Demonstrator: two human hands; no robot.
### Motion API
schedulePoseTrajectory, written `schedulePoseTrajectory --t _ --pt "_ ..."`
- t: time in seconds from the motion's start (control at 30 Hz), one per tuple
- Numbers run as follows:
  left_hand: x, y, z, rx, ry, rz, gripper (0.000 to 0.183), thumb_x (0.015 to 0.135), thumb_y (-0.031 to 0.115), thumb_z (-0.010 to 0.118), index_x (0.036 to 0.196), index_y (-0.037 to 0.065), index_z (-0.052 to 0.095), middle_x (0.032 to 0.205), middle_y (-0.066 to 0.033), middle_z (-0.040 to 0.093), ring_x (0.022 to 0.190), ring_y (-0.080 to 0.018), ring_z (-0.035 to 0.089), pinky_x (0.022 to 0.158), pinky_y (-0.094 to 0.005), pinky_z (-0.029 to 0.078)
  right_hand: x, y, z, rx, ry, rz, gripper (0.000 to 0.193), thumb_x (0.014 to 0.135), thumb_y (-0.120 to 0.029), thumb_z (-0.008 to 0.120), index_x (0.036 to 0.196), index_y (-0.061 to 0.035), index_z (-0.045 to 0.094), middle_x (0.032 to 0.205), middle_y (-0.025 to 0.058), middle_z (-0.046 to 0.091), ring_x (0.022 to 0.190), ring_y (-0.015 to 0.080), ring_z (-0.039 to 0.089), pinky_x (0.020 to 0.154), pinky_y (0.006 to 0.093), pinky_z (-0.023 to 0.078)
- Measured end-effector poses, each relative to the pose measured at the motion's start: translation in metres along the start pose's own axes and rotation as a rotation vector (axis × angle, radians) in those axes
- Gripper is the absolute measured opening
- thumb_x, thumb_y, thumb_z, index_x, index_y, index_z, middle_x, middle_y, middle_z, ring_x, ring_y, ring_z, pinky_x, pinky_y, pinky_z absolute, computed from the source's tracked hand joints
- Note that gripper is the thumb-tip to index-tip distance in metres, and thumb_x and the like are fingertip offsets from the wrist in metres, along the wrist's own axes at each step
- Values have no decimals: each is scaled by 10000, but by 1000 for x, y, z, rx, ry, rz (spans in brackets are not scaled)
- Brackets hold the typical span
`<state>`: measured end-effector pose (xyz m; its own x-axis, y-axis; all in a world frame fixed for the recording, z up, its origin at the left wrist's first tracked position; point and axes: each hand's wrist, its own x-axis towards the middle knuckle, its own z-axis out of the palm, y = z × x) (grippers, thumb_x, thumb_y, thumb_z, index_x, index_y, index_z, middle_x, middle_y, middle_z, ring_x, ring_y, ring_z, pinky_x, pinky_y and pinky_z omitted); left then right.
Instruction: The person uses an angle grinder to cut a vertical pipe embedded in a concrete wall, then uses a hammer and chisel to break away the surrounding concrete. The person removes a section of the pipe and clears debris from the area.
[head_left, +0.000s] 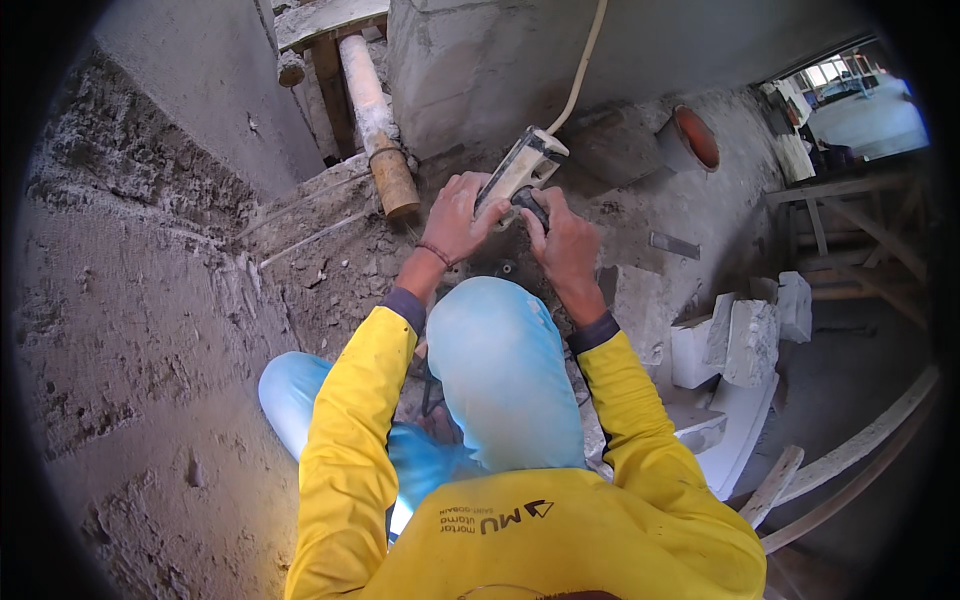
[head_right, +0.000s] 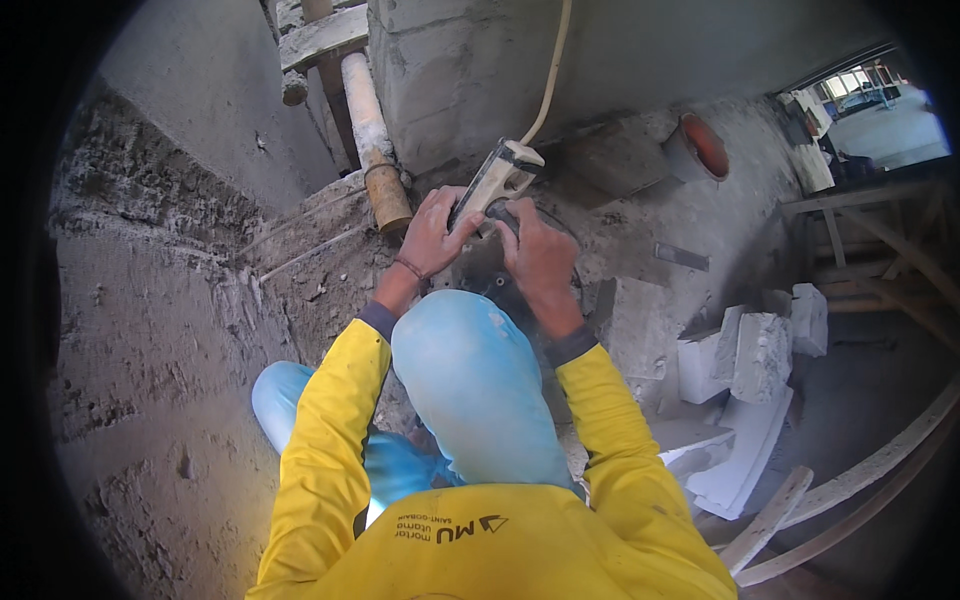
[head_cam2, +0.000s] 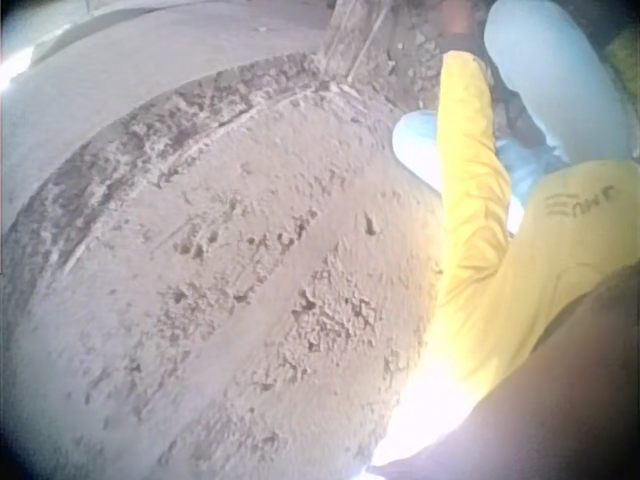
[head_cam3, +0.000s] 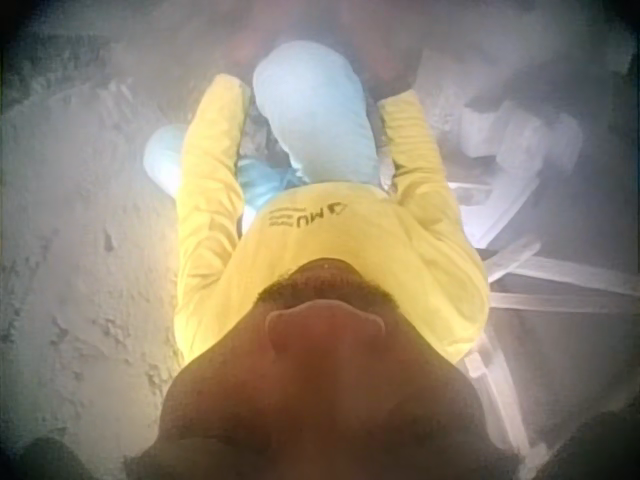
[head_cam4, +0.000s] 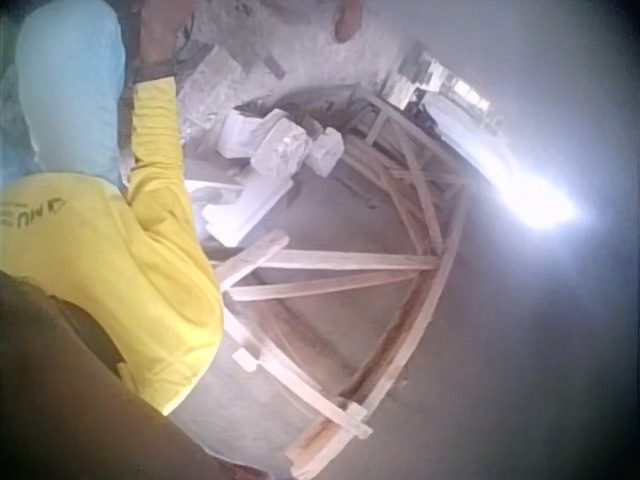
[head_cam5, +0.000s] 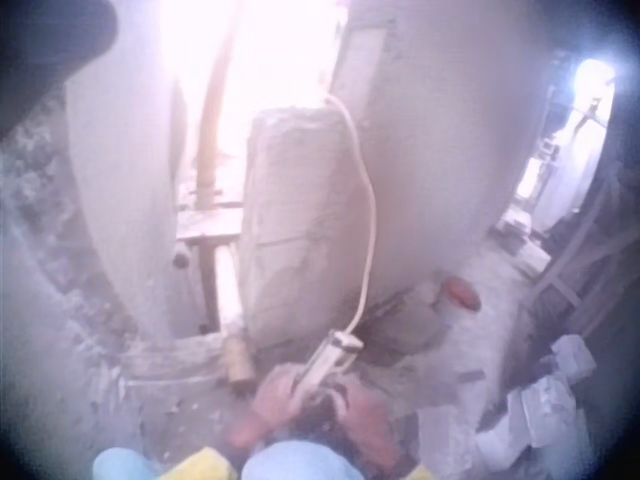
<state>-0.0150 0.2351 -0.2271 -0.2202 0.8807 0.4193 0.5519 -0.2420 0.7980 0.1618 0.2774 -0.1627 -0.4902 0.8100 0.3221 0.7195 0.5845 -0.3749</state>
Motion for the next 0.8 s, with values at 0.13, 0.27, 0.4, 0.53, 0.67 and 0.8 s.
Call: schedulePoseTrajectory --t 0.13,0.27,0.4,0.53,0.67,0.8 --pt "-3 3 2 -2 43 8 498 869 423 729 1168 37 629 1091 -163 620 1046 -379 594 922 -455 468 -3 -8 3 156 40 8 249 906 -222 722 1078 -87 604 928 182 717 857 413 699 680 467 537" --pt "-4 6 8 -7 -29 -86 523 858 450 733 1181 50 634 1076 -154 616 1046 -366 599 934 -454 460 2 -13 1 189 -1 33 239 910 -186 702 1057 -52 570 916 219 705 867 444 692 697 480 534" --pt "-6 17 5 7 23 -102 512 874 422 725 1187 29 625 1066 -152 614 1036 -380 597 899 -469 458 13 -5 2 158 -58 -27 238 916 -166 689 1071 -44 556 931 218 705 869 437 696 699 485 534" --pt "-14 19 11 216 187 -124 568 884 410 714 1262 13 564 1117 -166 598 1089 -376 568 939 -472 438 15 24 8 54 -34 -28 232 941 -182 662 1105 -55 557 951 210 712 865 439 696 689 486 537" --pt "-74 -16 1 415 140 -545 690 889 414 707 1356 -33 466 1213 -220 558 1142 -395 543 979 -474 438 5 63 25 -61 126 -47 311 934 -184 646 1231 -104 601 1101 202 683 1049 407 643 865 461 505" --pt "-159 -20 38 545 -167 -1023 744 809 503 766 1273 -3 478 1228 -213 547 1205 -373 527 1009 -485 443 -21 56 45 -183 373 -218 455 872 -145 660 1319 -77 606 1201 206 618 1136 396 560 1020 480 410"
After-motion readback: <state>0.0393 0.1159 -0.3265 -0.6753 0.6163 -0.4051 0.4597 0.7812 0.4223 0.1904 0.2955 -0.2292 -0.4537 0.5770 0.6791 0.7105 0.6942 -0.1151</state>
